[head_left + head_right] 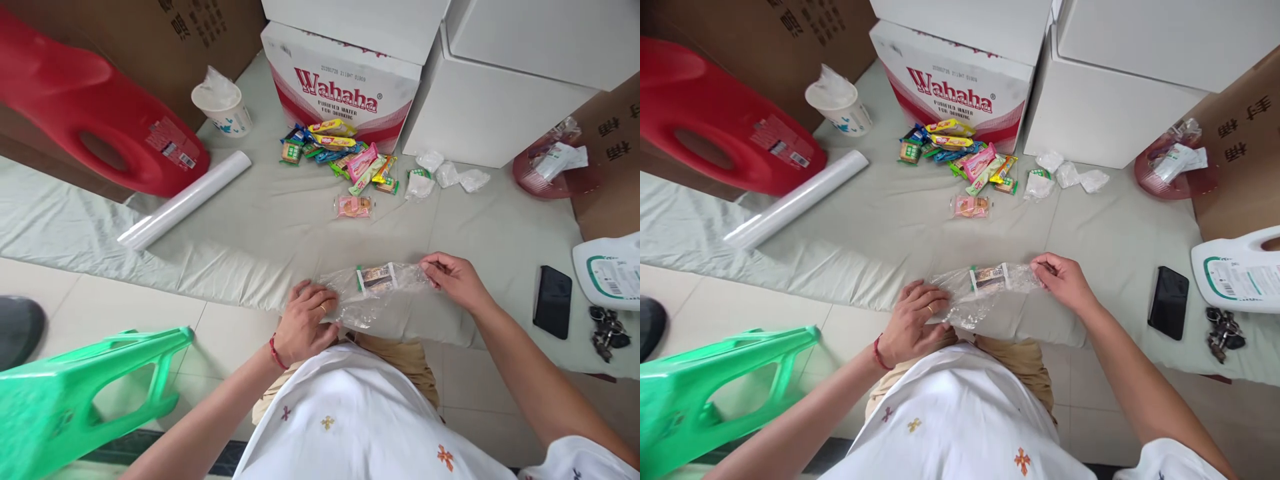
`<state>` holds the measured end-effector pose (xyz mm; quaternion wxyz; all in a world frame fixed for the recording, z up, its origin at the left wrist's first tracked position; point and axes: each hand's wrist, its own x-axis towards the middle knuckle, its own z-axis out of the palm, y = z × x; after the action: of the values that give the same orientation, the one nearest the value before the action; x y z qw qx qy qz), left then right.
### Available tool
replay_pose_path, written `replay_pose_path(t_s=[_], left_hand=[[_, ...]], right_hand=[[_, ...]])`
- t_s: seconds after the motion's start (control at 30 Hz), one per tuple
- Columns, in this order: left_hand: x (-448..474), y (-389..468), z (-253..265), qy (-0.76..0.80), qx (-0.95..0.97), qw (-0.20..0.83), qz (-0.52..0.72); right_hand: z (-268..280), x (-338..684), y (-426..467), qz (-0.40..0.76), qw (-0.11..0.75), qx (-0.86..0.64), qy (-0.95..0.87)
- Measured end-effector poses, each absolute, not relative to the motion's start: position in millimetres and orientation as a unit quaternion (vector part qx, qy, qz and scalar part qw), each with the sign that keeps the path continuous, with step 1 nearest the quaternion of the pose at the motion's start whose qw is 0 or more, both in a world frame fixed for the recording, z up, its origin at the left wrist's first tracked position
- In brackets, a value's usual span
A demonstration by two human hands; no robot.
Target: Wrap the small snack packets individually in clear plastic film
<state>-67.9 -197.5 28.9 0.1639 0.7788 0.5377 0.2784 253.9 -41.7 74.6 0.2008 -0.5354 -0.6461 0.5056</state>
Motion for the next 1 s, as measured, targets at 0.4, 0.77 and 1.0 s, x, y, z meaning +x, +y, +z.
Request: replay_pose_path(t_s=[0.4,0.77,1.0], left_hand=[[-56,-179,8,0.777,0.565,0.047,0.273],[-49,-173,18,0.776,0.583,0.019,0.240],[-55,-160,51,0.766,0.488,0.255,0.332]], right_hand=[[31,247,-24,0.298,0.166,-0.570,-0.748],[61,199,-87,0.193,0.198,-0.381,-0.882],[28,181,-84,0.292,0.125,-0.424,-0.848]])
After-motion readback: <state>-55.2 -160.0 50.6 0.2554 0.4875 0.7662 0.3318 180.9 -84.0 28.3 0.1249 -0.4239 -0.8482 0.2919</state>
